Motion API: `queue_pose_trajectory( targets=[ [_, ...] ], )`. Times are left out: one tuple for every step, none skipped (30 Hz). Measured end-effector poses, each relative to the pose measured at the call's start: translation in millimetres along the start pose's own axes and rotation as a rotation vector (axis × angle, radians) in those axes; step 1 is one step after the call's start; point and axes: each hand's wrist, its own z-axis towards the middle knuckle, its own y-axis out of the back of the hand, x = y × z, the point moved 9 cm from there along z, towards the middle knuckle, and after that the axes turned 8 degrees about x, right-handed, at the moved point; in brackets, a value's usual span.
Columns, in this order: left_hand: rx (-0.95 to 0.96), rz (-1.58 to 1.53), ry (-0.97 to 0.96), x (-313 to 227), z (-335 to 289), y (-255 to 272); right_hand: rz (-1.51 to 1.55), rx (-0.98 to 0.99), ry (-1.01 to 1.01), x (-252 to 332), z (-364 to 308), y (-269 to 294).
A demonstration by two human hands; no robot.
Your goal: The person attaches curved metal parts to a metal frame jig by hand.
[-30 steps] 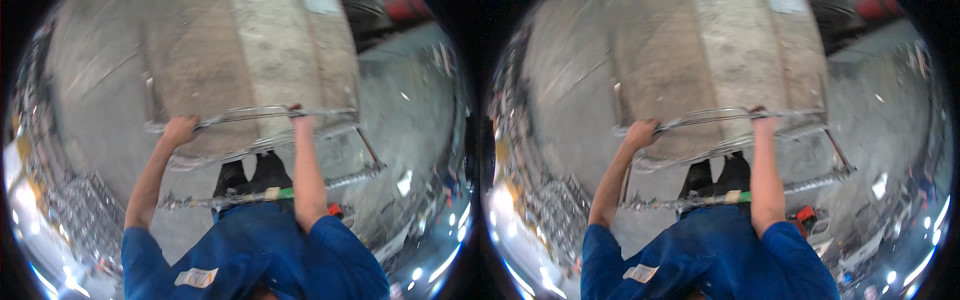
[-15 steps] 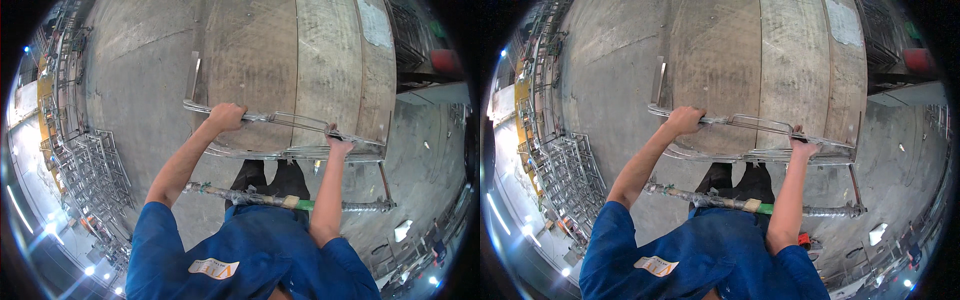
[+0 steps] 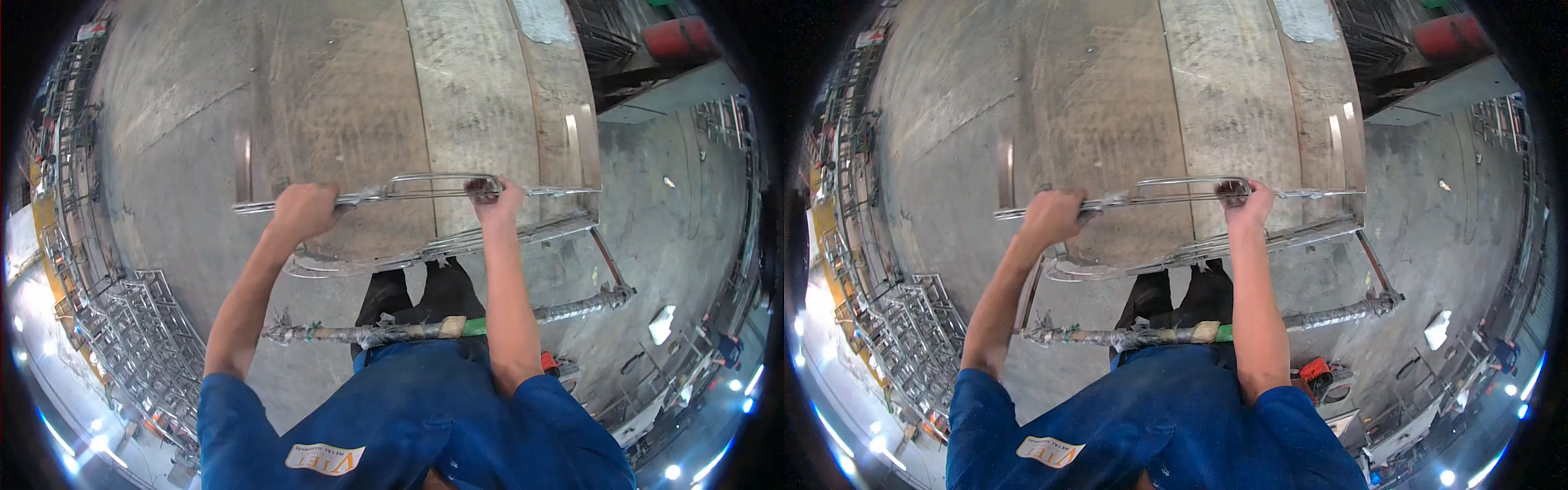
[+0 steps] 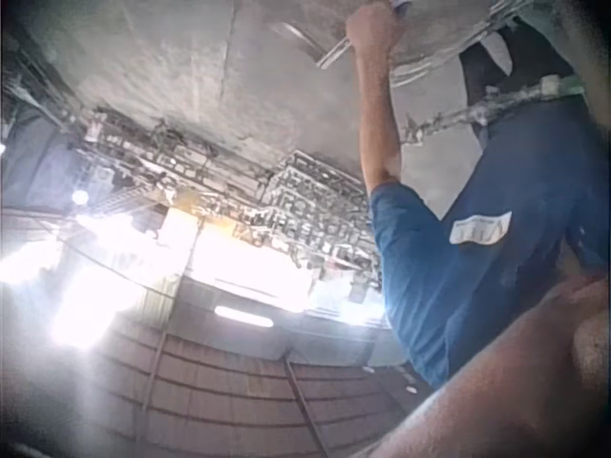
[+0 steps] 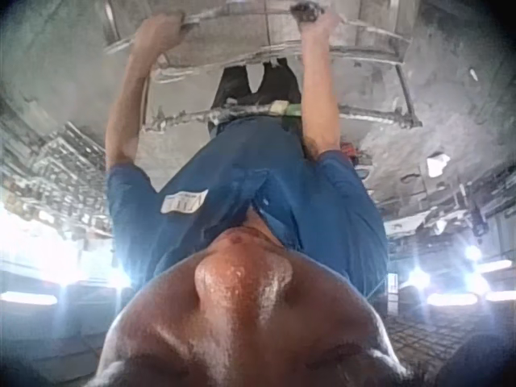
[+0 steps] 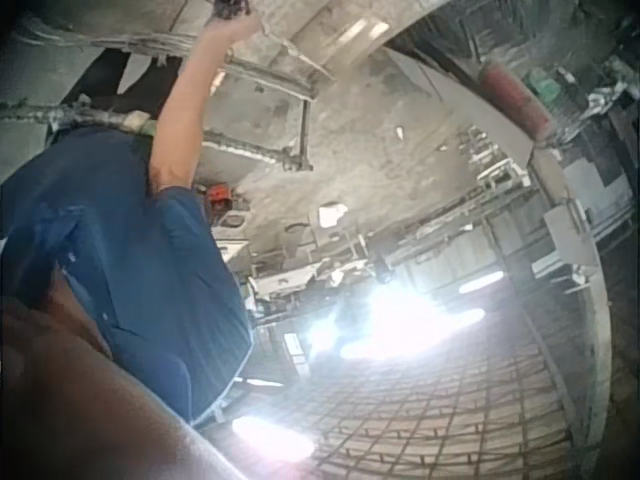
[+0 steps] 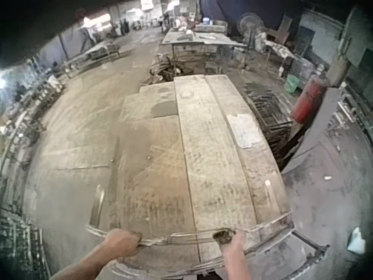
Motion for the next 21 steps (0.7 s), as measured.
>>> queue_pose_trajectory(
  targets=[
    [-0.001, -0.004, -0.008, -6, -11, 13, -0.002, -0.003, 0.008, 7, -11, -9],
    [-0.056, 0.017, -0.005, -11, -26, 36, 0.021, 0.077, 0.02, 13, -23, -27],
    [-0.121, 0.042, 0.007, -12, -40, 59, 0.044, 0.171, 0.028, 19, -36, -53],
    [-0.134, 0.044, 0.017, -11, -50, 71, 0.022, 0.214, 0.009, 24, -51, -77],
    [-0.163, 0.023, 0.041, -11, -58, 82, 0.02, 0.227, 0.013, 33, -61, -97],
    [-0.194, 0.005, 0.062, -12, -65, 95, -0.01, 0.259, 0.015, 45, -70, -118],
    [-0.213, 0.009, 0.069, -12, -73, 104, -0.041, 0.295, 0.013, 51, -73, -134],
    [-0.285, -0.007, 0.076, -13, -82, 118, -0.086, 0.315, 0.019, 62, -67, -150],
    [-0.358, -0.021, 0.079, -15, -91, 133, -0.082, 0.338, 0.024, 71, -68, -171],
    [-0.381, -0.013, 0.088, -16, -98, 142, -0.139, 0.384, 0.048, 80, -77, -201],
    [-0.436, -0.03, 0.116, -16, -107, 155, -0.196, 0.43, 0.077, 90, -88, -232],
    [-0.495, -0.049, 0.128, -21, -110, 167, -0.191, 0.451, 0.098, 107, -96, -257],
    [-0.518, -0.042, 0.131, -24, -113, 175, -0.242, 0.478, 0.136, 118, -103, -285],
    [-0.6, -0.08, 0.126, -26, -122, 188, -0.293, 0.507, 0.171, 127, -112, -316],
    [-0.681, -0.122, 0.112, -31, -128, 199, -0.29, 0.495, 0.205, 139, -123, -344],
    [-0.698, -0.122, 0.102, -37, -126, 204, -0.341, 0.611, 0.241, 158, -130, -375],
    [-0.741, -0.171, 0.128, -36, -125, 208, -0.352, 0.598, 0.341, 166, -153, -403],
    [-0.782, -0.219, 0.165, -34, -128, 209, -0.472, 0.726, 0.412, 167, -176, -436],
    [-0.782, -0.222, 0.172, -38, -125, 209, -0.483, 0.816, 0.42, 171, -188, -466],
    [-0.867, -0.299, 0.133, -45, -124, 214, -0.557, 0.838, 0.419, 197, -186, -493],
    [-0.947, -0.367, 0.128, -42, -126, 214, -0.564, 0.846, 0.391, 184, -200, -517]
  ],
)
